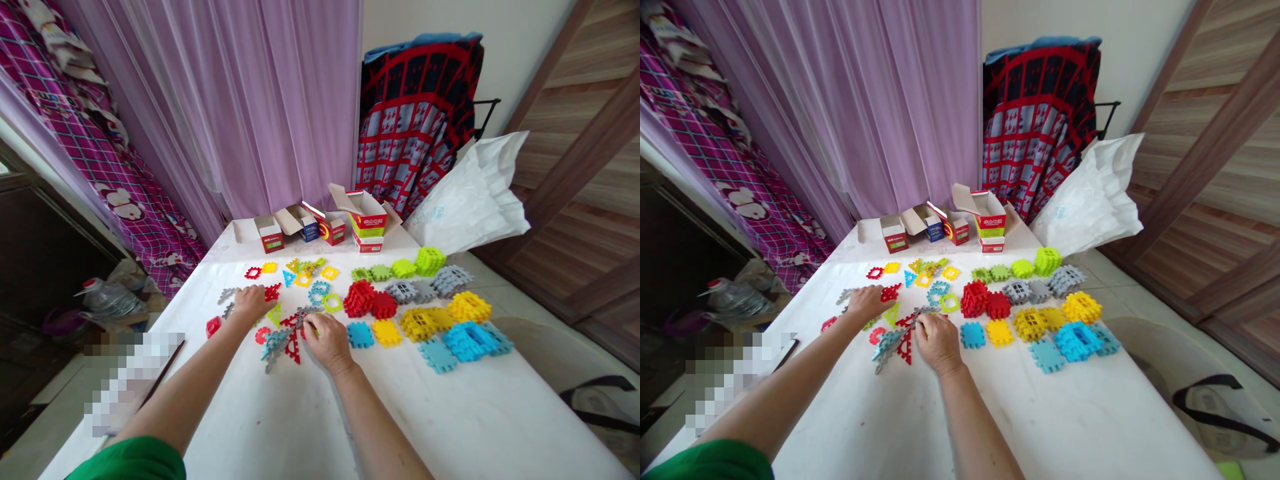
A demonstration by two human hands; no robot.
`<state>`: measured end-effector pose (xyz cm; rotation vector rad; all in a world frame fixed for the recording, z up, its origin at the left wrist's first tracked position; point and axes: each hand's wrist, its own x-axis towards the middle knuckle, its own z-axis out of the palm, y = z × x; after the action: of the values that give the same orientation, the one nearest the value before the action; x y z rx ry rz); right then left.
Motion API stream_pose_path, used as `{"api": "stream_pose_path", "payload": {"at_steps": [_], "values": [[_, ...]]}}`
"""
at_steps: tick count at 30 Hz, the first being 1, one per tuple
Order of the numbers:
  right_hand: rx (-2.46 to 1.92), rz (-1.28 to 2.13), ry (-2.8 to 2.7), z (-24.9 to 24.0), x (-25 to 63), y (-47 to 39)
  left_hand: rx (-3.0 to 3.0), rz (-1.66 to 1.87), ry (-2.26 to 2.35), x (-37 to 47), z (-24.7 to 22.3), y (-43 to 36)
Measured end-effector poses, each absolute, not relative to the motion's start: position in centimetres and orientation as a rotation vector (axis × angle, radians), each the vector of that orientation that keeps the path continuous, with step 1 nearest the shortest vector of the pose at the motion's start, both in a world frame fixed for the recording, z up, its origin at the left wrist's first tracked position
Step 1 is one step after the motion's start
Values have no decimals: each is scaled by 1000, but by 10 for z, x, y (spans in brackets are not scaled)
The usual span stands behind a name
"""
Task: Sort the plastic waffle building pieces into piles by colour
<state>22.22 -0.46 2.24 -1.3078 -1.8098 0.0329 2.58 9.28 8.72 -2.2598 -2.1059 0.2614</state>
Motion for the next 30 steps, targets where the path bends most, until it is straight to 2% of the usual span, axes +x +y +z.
{"api": "stream_pose_path", "payload": {"at_steps": [6,13,18,23,26,30], "values": [[-1328,50,-1787,22,222,-4,-2492,150,-1920,21,93,87],[-1372,50,-1717,23,229,-1,-2959,-9,-1309,24,91,75],[-1340,54,-1759,23,230,-2,-2806,-422,-1523,0,79,68],[-1391,147,-1866,32,225,5,-2334,-958,-1967,-21,36,40],[-1406,225,-2093,51,221,19,-2271,-1099,-1897,-20,15,29],[-1332,306,-2482,80,213,48,-2267,-1146,-1853,-18,9,28]]}}
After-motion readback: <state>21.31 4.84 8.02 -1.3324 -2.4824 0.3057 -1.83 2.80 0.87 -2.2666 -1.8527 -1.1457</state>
